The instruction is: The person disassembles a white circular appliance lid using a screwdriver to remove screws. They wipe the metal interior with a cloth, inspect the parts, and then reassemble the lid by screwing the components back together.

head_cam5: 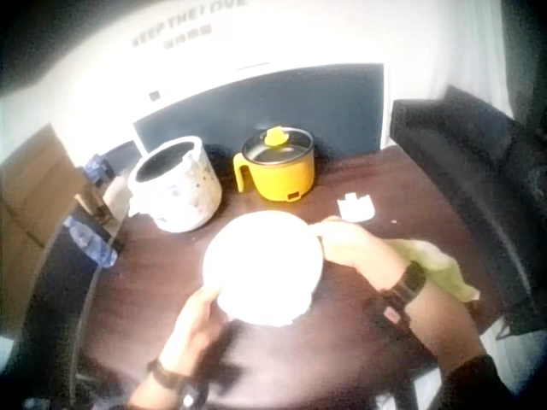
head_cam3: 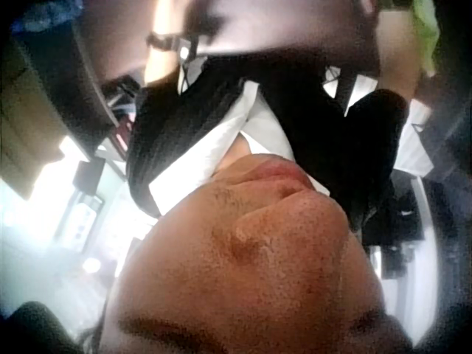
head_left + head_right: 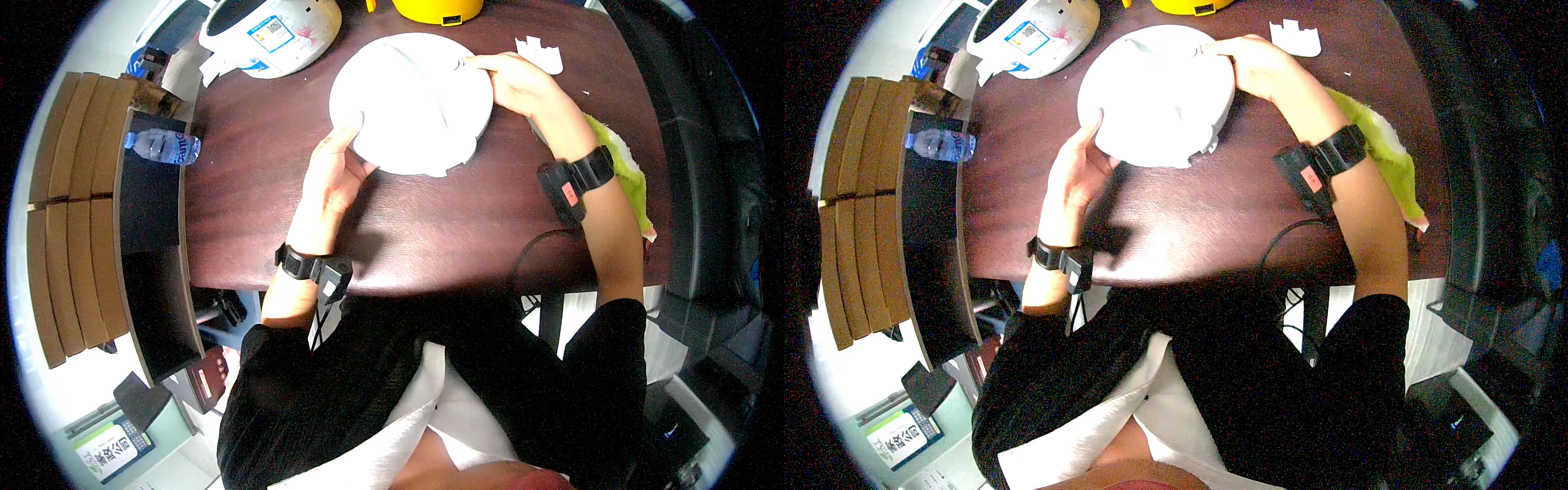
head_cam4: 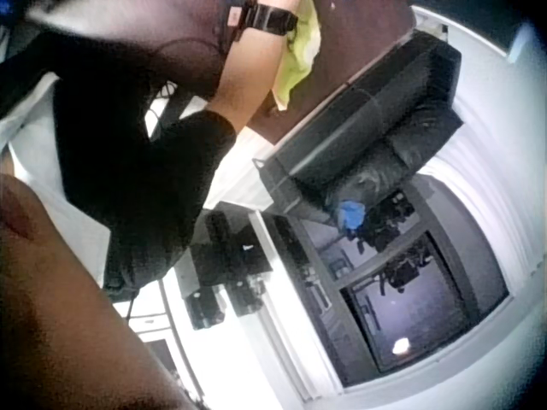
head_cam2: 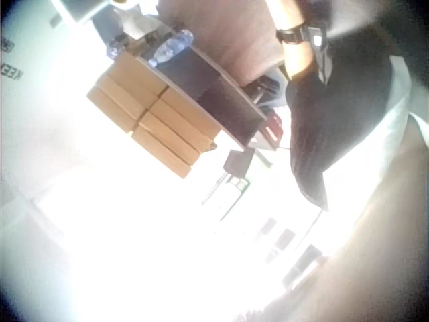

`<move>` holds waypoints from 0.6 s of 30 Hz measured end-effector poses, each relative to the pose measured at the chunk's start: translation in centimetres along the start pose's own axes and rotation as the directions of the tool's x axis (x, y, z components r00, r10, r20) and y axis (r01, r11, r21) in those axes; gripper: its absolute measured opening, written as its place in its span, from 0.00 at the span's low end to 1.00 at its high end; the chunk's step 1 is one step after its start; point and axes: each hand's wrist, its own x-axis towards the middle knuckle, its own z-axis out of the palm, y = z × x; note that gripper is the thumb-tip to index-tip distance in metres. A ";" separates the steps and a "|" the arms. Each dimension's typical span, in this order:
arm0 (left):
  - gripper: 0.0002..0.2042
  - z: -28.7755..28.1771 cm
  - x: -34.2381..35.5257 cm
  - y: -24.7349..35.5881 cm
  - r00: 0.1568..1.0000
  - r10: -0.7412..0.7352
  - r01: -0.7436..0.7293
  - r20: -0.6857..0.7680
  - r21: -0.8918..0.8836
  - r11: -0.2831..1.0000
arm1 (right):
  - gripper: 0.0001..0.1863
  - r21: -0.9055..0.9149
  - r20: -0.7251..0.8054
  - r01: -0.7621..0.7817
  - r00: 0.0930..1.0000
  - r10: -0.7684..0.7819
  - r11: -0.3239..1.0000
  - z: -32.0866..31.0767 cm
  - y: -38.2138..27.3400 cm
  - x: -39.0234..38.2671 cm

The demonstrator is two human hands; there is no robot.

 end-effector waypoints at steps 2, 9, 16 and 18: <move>0.20 0.0 -0.1 -0.1 0.999 -0.007 0.008 -0.031 0.051 0.999 | 0.15 -0.019 -0.023 0.041 0.999 -0.041 0.999 -0.3 0.4 0.6; 0.22 0.2 -0.2 -0.6 0.995 0.059 -0.042 -0.078 0.197 0.980 | 0.17 -0.220 -0.007 0.144 0.989 -0.149 0.965 -0.6 0.9 2.2; 0.22 0.2 -0.5 0.0 0.976 0.087 0.012 -0.198 0.452 0.892 | 0.19 -0.286 -0.059 0.103 0.990 -0.125 0.953 -0.3 1.1 2.5; 0.22 0.3 -0.6 0.2 0.978 0.090 0.015 -0.188 0.495 0.869 | 0.20 -0.402 -0.125 0.057 0.985 -0.116 0.914 0.2 0.8 1.8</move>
